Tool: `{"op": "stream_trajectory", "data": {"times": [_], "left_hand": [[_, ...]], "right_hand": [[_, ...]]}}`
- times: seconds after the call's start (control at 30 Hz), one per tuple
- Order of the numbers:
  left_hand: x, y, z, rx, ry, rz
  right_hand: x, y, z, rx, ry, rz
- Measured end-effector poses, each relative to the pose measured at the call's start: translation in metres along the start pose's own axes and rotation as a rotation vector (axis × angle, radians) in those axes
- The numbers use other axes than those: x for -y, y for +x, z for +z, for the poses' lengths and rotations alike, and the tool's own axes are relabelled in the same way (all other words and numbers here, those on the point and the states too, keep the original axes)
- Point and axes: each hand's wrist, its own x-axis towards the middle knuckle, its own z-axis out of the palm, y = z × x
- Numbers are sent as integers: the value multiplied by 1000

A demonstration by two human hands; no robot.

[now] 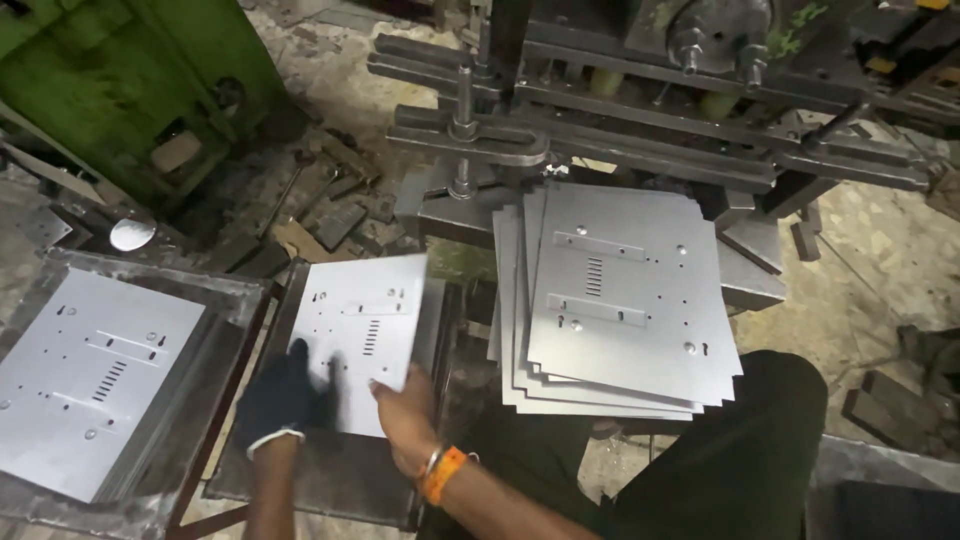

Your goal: Stamping metal plates using an industrial press machine and stacking them.

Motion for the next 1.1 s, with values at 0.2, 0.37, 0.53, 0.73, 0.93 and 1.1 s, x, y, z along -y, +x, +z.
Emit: {"op": "stream_trajectory", "data": {"times": [0.2, 0.37, 0.53, 0.73, 0.93, 1.1], "left_hand": [[68, 50, 34, 152, -623, -18], [-72, -24, -65, 368, -1025, 36], [-224, -47, -97, 631, -1404, 47], [-335, -22, -75, 714, -1551, 430], [-375, 34, -20, 766, -1603, 111], [-378, 46, -5, 525, -1377, 257]], "right_hand": [[70, -37, -27, 99, -47, 16], [147, -78, -144, 194, -102, -125], [131, -17, -301, -301, -137, -435], [227, -3, -330, -242, 23, -496], [250, 50, -356, -247, -5, -488], [258, 51, -352, -353, -129, -424]]}}
